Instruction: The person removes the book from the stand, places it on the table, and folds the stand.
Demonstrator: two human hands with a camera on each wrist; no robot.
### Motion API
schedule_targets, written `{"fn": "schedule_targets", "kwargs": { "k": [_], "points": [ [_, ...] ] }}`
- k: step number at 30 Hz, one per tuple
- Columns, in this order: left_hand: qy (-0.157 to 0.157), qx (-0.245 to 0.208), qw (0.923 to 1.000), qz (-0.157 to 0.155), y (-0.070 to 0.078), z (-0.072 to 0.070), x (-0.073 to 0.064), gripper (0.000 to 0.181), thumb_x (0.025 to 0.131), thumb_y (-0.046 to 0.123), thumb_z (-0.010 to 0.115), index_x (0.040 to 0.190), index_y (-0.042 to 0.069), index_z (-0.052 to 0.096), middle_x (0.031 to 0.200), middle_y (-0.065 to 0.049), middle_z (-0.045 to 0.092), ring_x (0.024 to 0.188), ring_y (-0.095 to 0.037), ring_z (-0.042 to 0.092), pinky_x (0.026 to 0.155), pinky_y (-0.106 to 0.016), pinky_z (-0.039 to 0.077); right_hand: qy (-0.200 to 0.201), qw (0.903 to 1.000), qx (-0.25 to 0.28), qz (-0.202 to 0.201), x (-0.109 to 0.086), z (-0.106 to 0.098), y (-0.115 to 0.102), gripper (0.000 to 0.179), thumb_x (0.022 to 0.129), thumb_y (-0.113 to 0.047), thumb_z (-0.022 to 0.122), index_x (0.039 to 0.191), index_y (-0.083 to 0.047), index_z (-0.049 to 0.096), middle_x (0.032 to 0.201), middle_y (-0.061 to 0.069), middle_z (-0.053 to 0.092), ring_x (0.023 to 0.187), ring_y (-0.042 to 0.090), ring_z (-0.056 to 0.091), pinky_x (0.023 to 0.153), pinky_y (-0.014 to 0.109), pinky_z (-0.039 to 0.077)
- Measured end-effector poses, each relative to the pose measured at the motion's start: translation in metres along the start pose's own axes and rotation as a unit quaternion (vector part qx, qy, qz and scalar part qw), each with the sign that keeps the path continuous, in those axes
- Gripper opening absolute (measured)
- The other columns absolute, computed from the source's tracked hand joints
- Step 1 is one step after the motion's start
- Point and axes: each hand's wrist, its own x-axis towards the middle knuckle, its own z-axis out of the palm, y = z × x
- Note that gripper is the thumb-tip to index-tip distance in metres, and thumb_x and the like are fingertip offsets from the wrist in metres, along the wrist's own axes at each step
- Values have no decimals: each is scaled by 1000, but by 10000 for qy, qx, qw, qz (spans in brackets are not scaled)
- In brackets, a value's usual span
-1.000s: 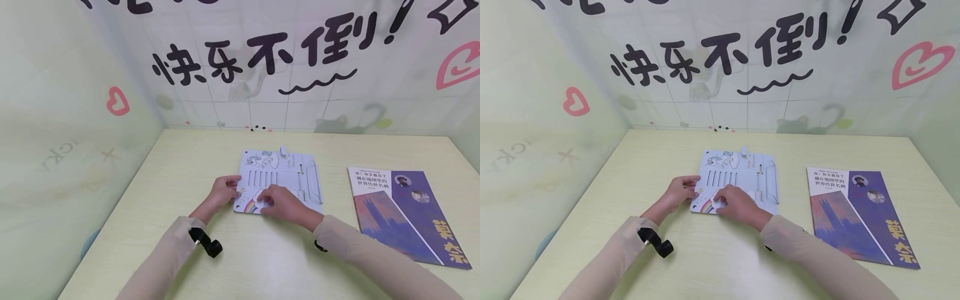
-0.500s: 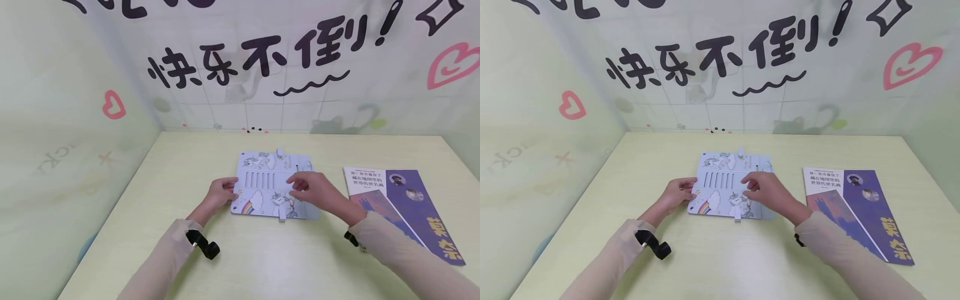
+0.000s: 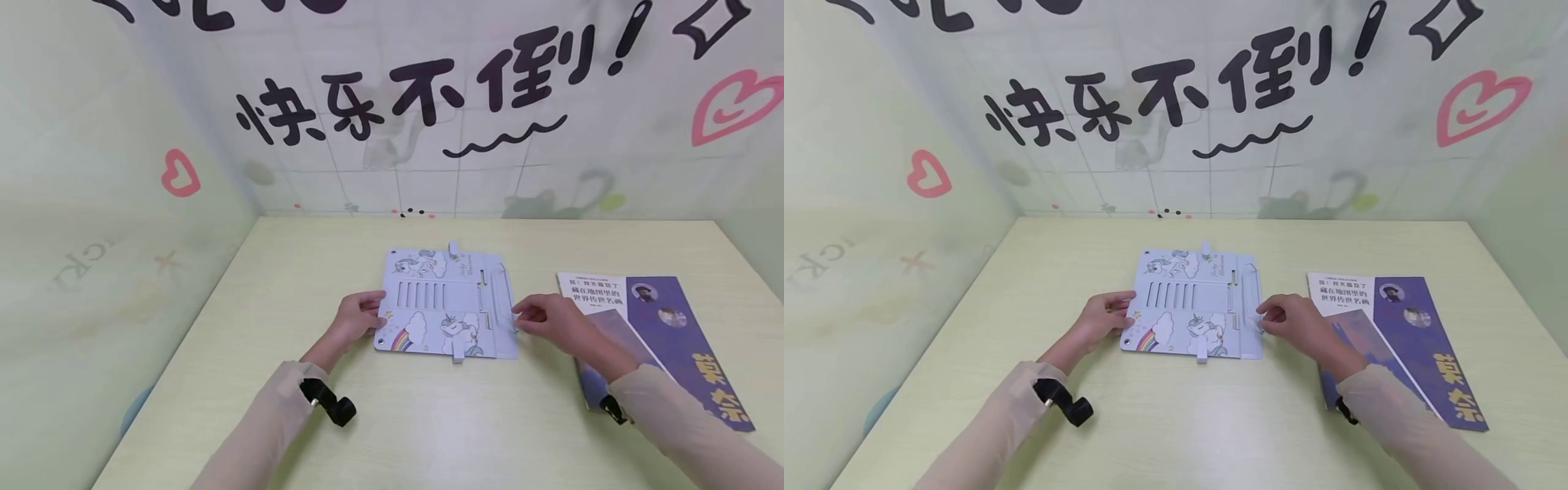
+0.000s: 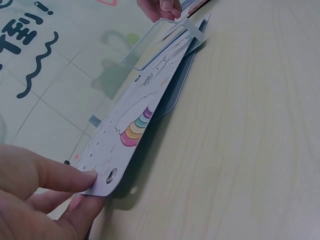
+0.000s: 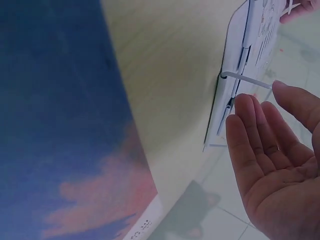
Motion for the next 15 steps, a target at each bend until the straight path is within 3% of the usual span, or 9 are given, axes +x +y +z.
{"fn": "schedule_targets", "kwargs": {
  "k": [15],
  "points": [
    [69,-20,9999,-136,0,1,1,57,74,-16,63,126,6,55,114,-14,55,93,-22,57,62,-25,52,1,9999,-5,-152,7,5,1,7,81,-2,66,88,-1,68,78,1,65,72,14,58,65,27,48]
  ]
}}
